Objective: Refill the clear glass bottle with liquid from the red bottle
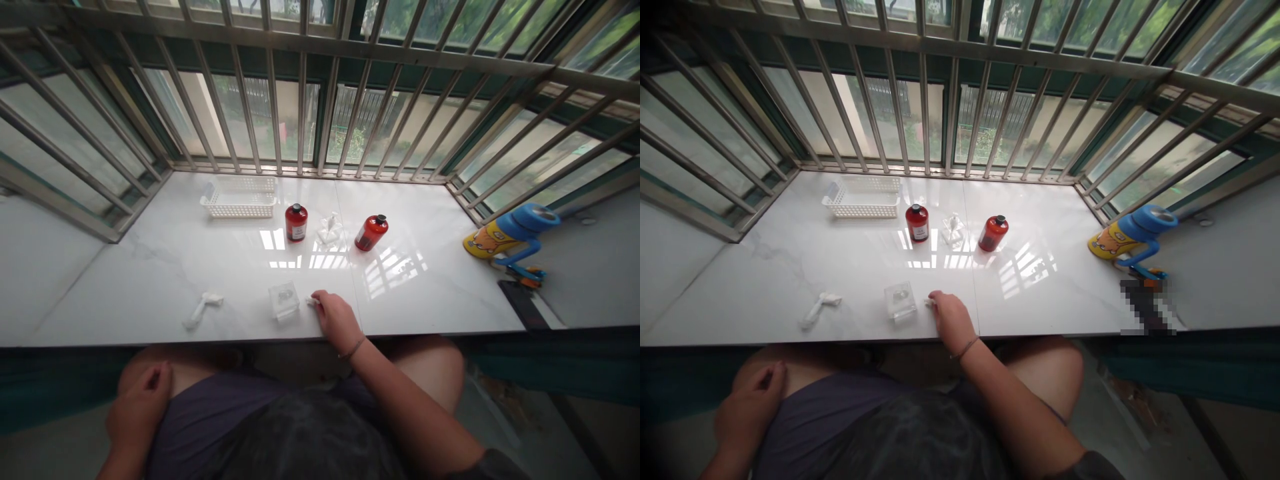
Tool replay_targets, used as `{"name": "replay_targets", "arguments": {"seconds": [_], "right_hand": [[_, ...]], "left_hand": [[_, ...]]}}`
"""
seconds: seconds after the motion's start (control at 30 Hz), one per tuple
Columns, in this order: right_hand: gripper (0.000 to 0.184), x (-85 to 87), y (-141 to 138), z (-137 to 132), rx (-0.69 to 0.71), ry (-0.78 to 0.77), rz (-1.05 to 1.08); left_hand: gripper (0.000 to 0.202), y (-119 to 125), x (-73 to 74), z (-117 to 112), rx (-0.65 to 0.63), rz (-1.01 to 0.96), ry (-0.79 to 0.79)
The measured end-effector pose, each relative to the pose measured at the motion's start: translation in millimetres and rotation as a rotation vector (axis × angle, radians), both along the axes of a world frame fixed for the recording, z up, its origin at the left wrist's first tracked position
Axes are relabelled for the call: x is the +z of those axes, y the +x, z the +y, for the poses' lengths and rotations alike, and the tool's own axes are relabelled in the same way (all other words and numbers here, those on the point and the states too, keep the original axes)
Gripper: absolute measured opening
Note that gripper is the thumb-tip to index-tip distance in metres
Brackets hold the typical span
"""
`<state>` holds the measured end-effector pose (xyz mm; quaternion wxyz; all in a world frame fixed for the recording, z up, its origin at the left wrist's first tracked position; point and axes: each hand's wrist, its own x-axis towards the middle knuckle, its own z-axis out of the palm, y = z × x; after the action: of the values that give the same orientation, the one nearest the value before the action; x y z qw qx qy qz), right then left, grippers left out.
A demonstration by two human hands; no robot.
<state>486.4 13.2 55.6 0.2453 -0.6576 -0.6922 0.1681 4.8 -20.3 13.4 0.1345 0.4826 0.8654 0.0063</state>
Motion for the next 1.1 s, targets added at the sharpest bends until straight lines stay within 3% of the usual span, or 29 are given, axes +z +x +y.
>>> {"name": "replay_targets", "arguments": {"seconds": [0.17, 0.3, 0.33, 0.4, 0.53, 0.6, 0.67, 0.73, 0.8, 1.0, 1.1], "right_hand": [[0.022, 5.8, -28, -56, 0.191, -0.022, 0.029], [0.023, 11.2, 3, -76, 0.299, -0.031, 0.095], [0.023, 12.6, 20, -74, 0.263, -0.021, 0.122], [0.021, 15.4, 64, -65, -0.021, 0.010, 0.104], [0.035, 19.7, 160, -41, -0.473, 0.055, -0.003], [0.037, 19.5, 189, -34, -0.615, 0.049, -0.044], [0.036, 16.2, 195, -31, -0.659, 0.031, -0.066], [0.033, 10.4, 177, -32, -0.618, 0.021, -0.074], [0.031, 3.8, 138, -38, -0.509, 0.022, -0.066], [0.027, -3.6, -18, -71, 0.128, 0.017, 0.053], [0.030, 2.5, -52, -82, 0.328, 0.013, 0.114]], "left_hand": [[0.049, 0, -2.3, -1, -0.008, -0.002, 0.024], [0.049, 1, -4.3, -3, -0.018, 0.023, 0.019], [0.049, 1, -4.4, -3, -0.018, 0.027, 0.009], [0.050, 1, -4.1, -2, -0.016, 0.029, -0.012], [0.050, 1, -2.9, -1, -0.015, 0.020, -0.014], [0.048, 2, -2.3, -1, -0.014, 0.021, 0.005], [0.046, 3, -1.4, -2, -0.008, 0.024, 0.009], [0.043, 5, 0.1, -2, -0.002, 0.030, 0.015], [0.041, 7, 1.8, -2, -0.013, 0.025, 0.024], [0.044, 9, 5.5, -2, -0.026, 0.024, 0.027], [0.042, 11, 6.6, -2, -0.036, 0.043, 0.035]]}}
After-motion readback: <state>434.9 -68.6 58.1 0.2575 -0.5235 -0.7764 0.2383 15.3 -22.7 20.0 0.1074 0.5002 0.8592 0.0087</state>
